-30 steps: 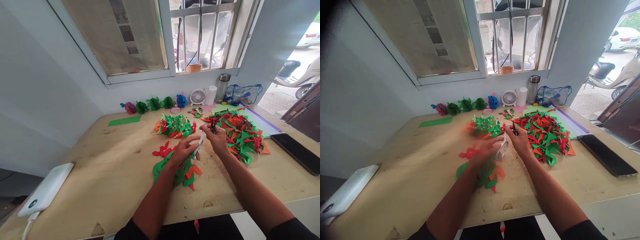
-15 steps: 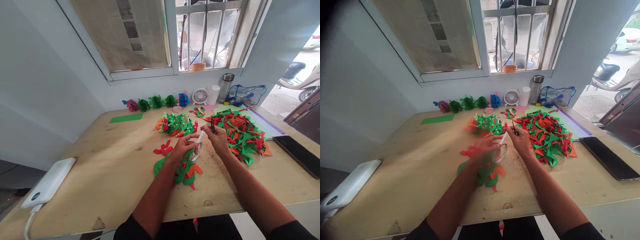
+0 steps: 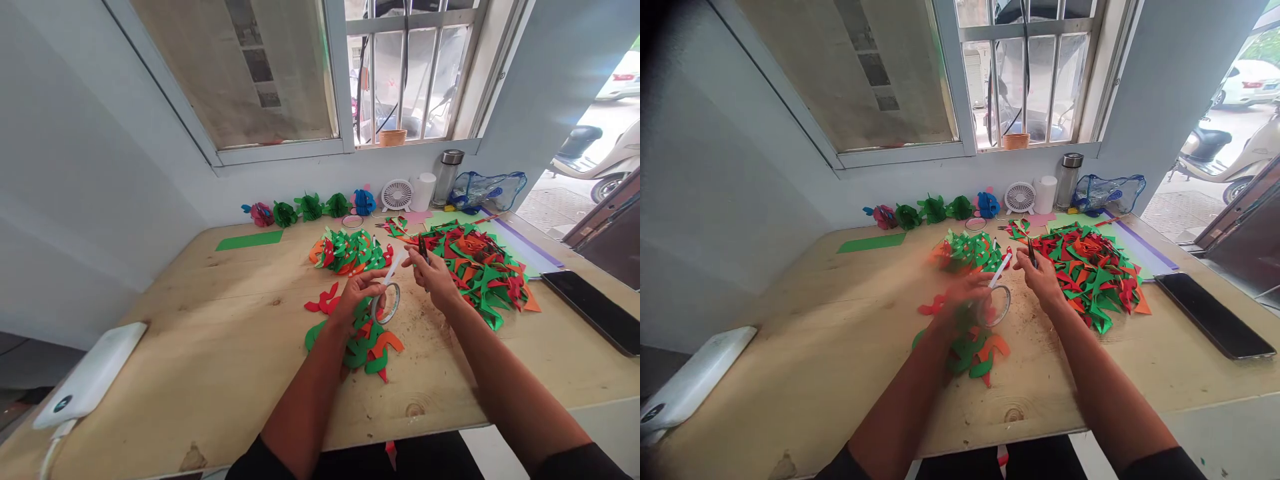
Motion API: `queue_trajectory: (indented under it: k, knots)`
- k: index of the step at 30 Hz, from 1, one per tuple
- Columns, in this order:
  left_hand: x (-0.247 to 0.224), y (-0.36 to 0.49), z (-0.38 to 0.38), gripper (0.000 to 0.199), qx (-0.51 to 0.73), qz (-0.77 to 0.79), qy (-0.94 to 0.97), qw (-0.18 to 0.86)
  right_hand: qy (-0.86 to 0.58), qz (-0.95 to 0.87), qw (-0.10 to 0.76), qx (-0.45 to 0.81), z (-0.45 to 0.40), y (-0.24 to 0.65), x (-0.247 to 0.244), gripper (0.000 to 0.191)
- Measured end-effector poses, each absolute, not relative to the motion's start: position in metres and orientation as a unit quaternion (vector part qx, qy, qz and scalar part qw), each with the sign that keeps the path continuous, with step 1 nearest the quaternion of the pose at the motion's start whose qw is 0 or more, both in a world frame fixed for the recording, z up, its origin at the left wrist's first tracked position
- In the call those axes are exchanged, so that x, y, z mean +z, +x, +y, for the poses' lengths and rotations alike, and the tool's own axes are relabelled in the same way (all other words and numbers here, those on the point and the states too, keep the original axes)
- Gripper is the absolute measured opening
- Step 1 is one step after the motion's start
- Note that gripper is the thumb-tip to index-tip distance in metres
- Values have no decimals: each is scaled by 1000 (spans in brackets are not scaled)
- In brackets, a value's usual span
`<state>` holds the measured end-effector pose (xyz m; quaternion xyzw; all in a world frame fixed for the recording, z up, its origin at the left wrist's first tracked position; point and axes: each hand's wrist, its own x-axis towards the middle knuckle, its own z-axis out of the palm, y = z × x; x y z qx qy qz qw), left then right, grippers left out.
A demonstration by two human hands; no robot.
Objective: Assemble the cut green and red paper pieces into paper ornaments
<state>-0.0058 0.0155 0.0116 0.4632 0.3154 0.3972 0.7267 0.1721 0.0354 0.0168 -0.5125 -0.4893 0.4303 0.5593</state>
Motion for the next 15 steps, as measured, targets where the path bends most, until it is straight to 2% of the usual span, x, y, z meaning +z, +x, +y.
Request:
queue_trajectory:
  k: [5, 9, 15]
  knots:
    - [14, -8, 17, 53, 409, 326, 455, 721, -456, -505, 482, 553, 35, 177, 19, 55]
    - [13, -9, 18, 50, 417, 337, 448, 716, -469, -528, 425, 567, 33, 177, 23, 54]
    - [11, -11, 19, 50, 411, 335, 468, 707, -484, -549, 390, 558, 31, 178, 29, 54]
